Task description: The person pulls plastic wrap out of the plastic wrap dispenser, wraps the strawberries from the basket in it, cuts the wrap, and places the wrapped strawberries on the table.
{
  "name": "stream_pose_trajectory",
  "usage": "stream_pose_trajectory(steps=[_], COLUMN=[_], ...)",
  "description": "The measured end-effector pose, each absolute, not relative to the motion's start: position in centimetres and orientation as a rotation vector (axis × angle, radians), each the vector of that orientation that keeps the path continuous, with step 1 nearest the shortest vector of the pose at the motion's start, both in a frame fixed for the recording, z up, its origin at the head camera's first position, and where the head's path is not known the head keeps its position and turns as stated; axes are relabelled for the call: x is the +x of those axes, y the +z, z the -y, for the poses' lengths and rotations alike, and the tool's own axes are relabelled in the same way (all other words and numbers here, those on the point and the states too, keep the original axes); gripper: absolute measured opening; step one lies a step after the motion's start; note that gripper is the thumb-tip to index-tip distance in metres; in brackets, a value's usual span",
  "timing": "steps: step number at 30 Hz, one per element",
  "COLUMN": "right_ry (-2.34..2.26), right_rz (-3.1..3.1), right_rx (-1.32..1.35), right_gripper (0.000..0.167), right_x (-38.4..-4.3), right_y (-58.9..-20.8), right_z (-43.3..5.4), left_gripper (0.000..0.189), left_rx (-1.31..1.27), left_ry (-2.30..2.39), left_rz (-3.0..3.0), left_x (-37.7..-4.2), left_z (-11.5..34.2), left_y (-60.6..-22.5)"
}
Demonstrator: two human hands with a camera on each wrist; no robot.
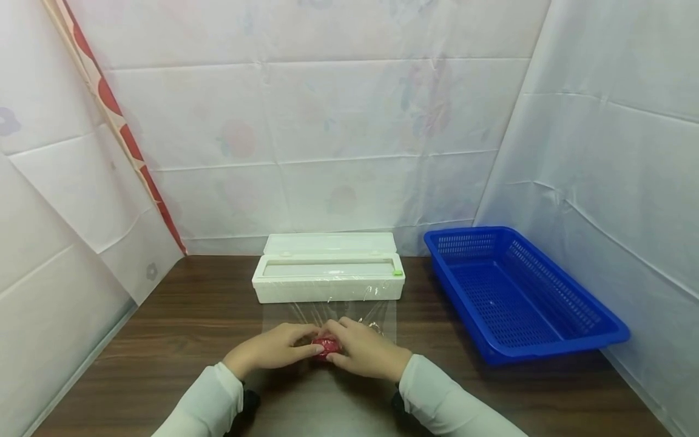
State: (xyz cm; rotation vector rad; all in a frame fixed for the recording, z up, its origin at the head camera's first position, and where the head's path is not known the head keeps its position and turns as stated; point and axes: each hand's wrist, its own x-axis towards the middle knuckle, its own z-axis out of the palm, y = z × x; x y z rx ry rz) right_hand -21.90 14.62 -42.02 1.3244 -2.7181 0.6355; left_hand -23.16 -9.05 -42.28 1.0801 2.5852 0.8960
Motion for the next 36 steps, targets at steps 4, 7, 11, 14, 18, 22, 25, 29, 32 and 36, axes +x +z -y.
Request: stream_pose_trajectory(steps=[4,7,11,14,18,22,25,29,32,36], right_ry=[0.628,0.647,0.72,0.783,0.843,0.869,0.864,0.826,0.811,0.803], right_rz=[2.746,2.769,2.798,2.822,2.856,2.888,2.922,2.96,2.967,2.975], right_rx=[1.329,1.334,1.357,1.367,1.361,1.365,1.352,1.323,1.328,1.32], right_gripper=[0.03,0.027,0.025,0.024,0.024,0.023,0.023,0.024,0.024,0.022], right_x=[-22.4,-22.7,-23.2,-23.6,-24.0,-24.3,-24.6,-25.0,-25.2,-25.6], right_y=[-41.9,-41.8,-41.6,-41.5,-41.3,-41.2,-41.1,-41.0,-40.8,-40.4], right_z=[-14.5,-14.4,-14.4,-14.4,-14.5,-14.5,-14.4,-14.4,-14.2,-13.9], left_gripper=[0.041,0.041,0.036,0.032,0.035,0.037,0.036,0.037,0.036,0.036], left_rx=[1.05,1.055,1.068,1.038,0.988,0.978,0.974,0.963,0.958,0.964], left_ry=[0.893,0.886,0.838,0.771,0.721,0.707,0.697,0.7,0.673,0.636], left_rz=[-2.591,-2.61,-2.656,-2.708,-2.759,-2.771,-2.767,-2.756,-2.785,-2.844], left_x=[-23.1,-23.1,-23.1,-22.9,-22.6,-22.3,-22.2,-22.1,-22.0,-21.8], left_z=[9.4,9.6,10.1,10.6,11.1,11.3,11.4,11.4,11.4,11.2], left_y=[-42.2,-42.1,-42.2,-42.1,-41.7,-41.5,-41.3,-41.1,-40.9,-40.6])
